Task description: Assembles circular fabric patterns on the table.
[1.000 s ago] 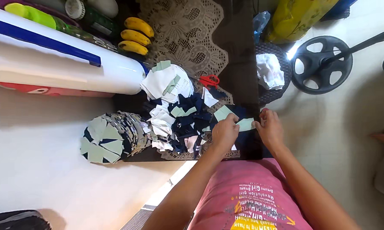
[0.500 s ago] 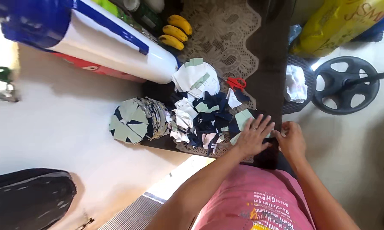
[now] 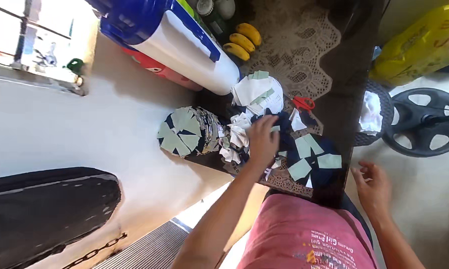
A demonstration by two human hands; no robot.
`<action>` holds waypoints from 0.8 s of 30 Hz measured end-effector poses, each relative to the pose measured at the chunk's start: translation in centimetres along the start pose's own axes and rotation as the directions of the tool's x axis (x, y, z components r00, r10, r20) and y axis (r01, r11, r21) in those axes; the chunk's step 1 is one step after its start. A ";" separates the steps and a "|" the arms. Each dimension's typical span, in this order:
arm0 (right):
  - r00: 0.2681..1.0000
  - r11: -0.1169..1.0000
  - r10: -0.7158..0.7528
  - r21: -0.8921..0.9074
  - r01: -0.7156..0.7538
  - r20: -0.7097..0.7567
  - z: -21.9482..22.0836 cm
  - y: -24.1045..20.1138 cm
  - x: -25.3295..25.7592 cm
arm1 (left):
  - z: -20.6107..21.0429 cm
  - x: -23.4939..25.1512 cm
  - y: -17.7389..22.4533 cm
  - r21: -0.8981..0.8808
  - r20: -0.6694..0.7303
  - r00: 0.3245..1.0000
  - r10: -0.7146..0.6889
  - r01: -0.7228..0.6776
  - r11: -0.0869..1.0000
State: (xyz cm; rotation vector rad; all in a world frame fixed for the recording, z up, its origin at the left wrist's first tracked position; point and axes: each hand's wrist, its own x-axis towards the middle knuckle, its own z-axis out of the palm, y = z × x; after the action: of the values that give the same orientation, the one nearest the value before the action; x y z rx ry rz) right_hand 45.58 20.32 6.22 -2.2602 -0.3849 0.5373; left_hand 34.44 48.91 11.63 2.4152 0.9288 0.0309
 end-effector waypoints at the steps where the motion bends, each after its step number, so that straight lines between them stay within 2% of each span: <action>1: 1.000 1.000 -0.004 -0.001 0.004 0.004 0.1 0.0 -0.1 | -1.8 0.9 -1.4 0.015 -0.005 0.999 -0.042 0.042 0.999; 6: 1.000 1.000 -0.027 -0.004 0.027 -0.003 0.2 -0.5 -0.1 | -6.4 2.5 -5.4 0.076 0.065 0.998 -0.005 0.000 0.997; 11: 0.997 0.998 -0.066 0.013 0.066 -0.030 0.0 -1.2 0.1 | -10.8 1.2 -7.6 0.052 -0.081 0.993 -0.091 0.096 0.994; 13: 0.997 0.997 -0.077 0.015 0.078 -0.028 0.3 -1.2 0.1 | -10.9 -0.1 -7.5 0.070 -0.053 0.995 -0.082 0.086 0.994; 15: 0.996 0.996 -0.090 0.001 0.090 -0.008 0.5 -1.2 -0.1 | -9.0 -1.9 -6.1 0.094 0.116 0.993 -0.024 0.013 0.995; 17: 0.993 0.993 -0.113 -0.013 0.114 0.022 0.8 -1.4 -0.1 | -5.4 -3.6 -4.3 0.124 0.325 0.934 0.147 -0.196 0.973; 18: 0.991 0.991 -0.128 -0.023 0.128 0.033 0.9 -1.6 -0.1 | -3.6 -4.2 -3.6 0.127 0.365 0.893 0.264 -0.329 0.936; 20: 0.988 0.988 -0.149 -0.035 0.151 0.044 1.2 -2.3 -0.1 | -0.2 -4.7 -3.4 0.148 0.310 0.831 0.462 -0.522 0.840; 21: 0.986 0.986 -0.162 -0.043 0.164 0.042 1.3 -2.5 0.0 | 0.9 -4.5 -3.6 0.172 0.292 0.816 0.499 -0.558 0.812; 24: 0.982 0.981 -0.186 -0.055 0.187 0.024 1.5 -3.0 0.0 | 2.5 -3.4 -4.1 0.227 0.304 0.814 0.496 -0.567 0.792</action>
State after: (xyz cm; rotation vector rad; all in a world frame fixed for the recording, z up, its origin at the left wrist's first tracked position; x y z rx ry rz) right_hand 44.52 23.23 7.56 -2.2455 -0.6222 0.4554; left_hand 29.81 48.08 8.02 2.8235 0.1172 -0.1966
